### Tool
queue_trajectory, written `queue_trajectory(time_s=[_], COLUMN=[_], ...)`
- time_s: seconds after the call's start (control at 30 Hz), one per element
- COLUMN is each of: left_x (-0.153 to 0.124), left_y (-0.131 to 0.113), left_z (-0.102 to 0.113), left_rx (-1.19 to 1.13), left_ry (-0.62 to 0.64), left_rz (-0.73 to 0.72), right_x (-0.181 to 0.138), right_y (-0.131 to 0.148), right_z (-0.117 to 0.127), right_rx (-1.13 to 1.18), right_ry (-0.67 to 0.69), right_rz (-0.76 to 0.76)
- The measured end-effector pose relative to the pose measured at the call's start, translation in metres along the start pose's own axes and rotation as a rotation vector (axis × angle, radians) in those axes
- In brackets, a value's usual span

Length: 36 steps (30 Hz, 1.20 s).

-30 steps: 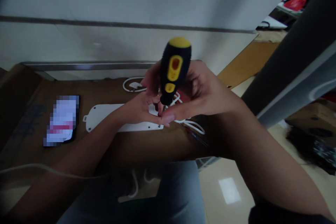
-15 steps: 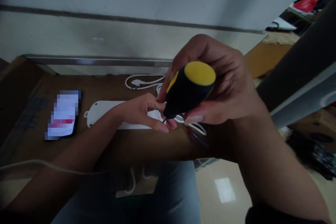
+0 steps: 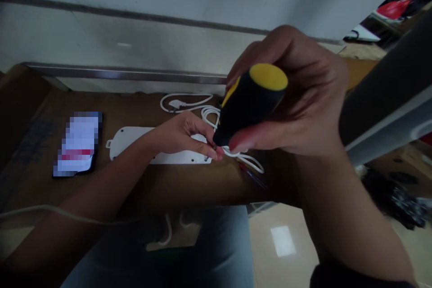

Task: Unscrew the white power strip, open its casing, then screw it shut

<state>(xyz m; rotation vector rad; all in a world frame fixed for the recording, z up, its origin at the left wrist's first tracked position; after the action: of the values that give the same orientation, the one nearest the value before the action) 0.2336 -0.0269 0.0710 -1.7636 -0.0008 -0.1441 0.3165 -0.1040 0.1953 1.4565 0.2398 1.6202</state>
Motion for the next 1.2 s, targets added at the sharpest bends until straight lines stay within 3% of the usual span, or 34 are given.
queue_trajectory(time_s=[0.27,0.4,0.53,0.83,1.0,1.2], left_x=[0.007,0.005,0.002,0.007,0.007,0.009], left_y=[0.015,0.015,0.015,0.021,0.017,0.009], left_z=[0.014,0.008,0.002,0.006,0.007,0.007], left_rx=[0.303,0.25,0.112,0.072,0.154,0.275], left_ry=[0.059,0.156,0.194,0.012,-0.02,-0.034], left_rz=[0.055,0.057,0.099,0.091,0.017,-0.084], right_x=[0.002,-0.001,-0.006,-0.001,-0.004,0.001], right_y=[0.001,0.001,0.002,-0.001,-0.005,-0.005], right_z=[0.002,0.007,-0.003,-0.001,0.001,0.006], right_rx=[0.083,0.086,0.089,0.113,0.115,-0.005], right_ry=[0.096,0.134,0.245,-0.051,-0.038,-0.046], right_rz=[0.001,0.024,-0.021,-0.039,-0.106,-0.034])
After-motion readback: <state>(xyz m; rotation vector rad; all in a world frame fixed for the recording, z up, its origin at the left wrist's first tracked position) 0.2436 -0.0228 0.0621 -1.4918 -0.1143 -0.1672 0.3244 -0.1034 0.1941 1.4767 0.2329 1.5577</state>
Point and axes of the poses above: each hand's wrist, its own x-axis towards the middle knuckle, its own z-axis out of the back of the hand, y = z × x, the point moved 7 cm from there along x, towards the middle knuckle, and after that the axes turned 4 degrees about -x, right-handed, at the moved point
